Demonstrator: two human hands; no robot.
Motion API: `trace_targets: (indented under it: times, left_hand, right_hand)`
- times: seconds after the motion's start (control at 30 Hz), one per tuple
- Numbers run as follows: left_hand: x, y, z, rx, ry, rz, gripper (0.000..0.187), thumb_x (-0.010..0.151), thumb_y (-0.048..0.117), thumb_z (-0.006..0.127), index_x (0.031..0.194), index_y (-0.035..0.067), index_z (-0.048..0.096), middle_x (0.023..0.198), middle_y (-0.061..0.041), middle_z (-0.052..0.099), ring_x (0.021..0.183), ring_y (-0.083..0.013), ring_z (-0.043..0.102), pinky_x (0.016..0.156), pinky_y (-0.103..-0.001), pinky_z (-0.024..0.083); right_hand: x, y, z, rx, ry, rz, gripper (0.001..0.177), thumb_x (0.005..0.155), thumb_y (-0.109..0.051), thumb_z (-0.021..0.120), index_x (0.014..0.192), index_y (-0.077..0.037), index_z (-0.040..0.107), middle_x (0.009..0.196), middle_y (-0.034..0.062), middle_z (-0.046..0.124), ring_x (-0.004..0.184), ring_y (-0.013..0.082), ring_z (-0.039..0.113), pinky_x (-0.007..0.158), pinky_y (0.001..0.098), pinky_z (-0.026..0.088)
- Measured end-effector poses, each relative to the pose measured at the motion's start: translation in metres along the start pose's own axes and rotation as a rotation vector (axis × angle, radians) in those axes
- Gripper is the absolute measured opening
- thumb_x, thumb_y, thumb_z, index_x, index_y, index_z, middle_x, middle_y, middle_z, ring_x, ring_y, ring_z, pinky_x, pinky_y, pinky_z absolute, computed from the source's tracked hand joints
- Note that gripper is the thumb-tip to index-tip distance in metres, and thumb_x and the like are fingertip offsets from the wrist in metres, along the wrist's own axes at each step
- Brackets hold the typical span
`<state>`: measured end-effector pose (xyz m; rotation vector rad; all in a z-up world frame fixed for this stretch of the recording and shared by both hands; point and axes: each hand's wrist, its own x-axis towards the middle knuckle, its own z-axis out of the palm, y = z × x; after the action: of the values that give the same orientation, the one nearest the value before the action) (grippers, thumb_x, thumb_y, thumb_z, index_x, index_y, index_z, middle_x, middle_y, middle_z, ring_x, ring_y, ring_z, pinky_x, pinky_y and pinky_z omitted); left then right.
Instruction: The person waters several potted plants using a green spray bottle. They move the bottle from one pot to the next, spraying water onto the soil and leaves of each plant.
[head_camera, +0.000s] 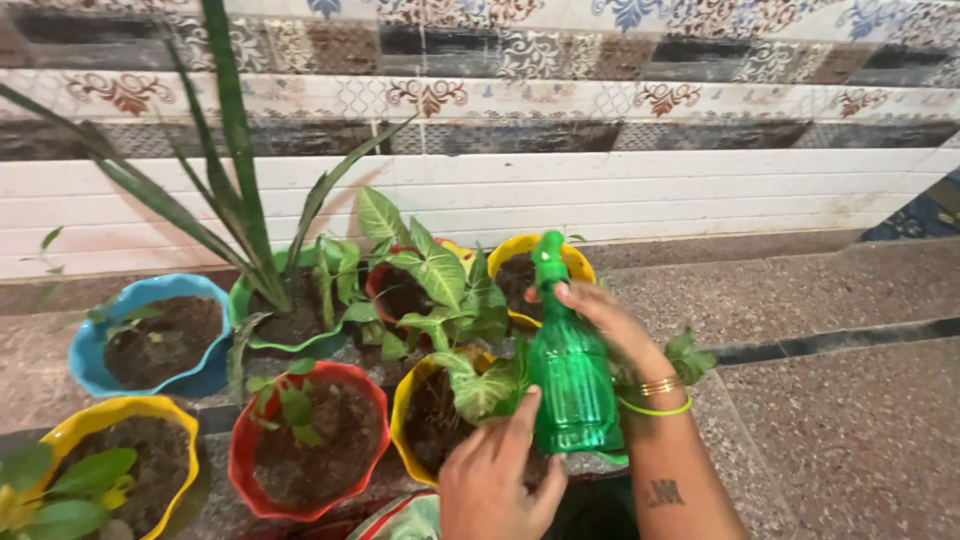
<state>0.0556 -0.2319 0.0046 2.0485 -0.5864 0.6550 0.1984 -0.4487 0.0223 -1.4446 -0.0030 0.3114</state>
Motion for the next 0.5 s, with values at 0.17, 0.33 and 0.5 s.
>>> trace_targets:
  times: [0.17,0.33,0.5]
  left_hand:
    - [-0.016,-0.021,-0.05,0.132,0.11,-0.219,0.067,0.079,0.027,0.079,0.14,0.01,0.057,0.085,-0.014,0.073,0.074,-0.0319,0.072,0.066,-0.043,0.056]
    - [-0.028,-0.055,-0.082,0.16,0.082,-0.57,0.06,0.089,0.025,0.071,0.146,0.017,0.052,0.093,-0.016,0.075,0.08,-0.0351,0.073,0.068,-0.044,0.056]
    - [-0.043,-0.083,-0.108,0.022,0.055,-0.575,0.065,0.086,0.013,0.071,0.147,0.014,0.049,0.107,-0.019,0.076,0.092,-0.0322,0.075,0.072,-0.039,0.058]
  right_hand:
    - [0.031,-0.015,0.087,-0.035,-0.162,0.049,0.044,0.092,-0.044,0.069,0.106,-0.003,0.073,0.087,0.0038,0.071,0.073,0.0129,0.067,0.066,0.029,0.057]
    - [0.079,0.002,0.152,-0.273,-0.108,0.069,0.04,0.086,-0.043,0.076,0.087,-0.004,0.075,0.078,0.0004,0.072,0.069,0.01,0.065,0.065,0.0286,0.054]
    - [0.086,0.014,0.178,-0.326,-0.031,0.046,0.043,0.085,-0.044,0.081,0.084,-0.002,0.07,0.074,0.0021,0.064,0.062,0.0135,0.054,0.057,0.0324,0.041]
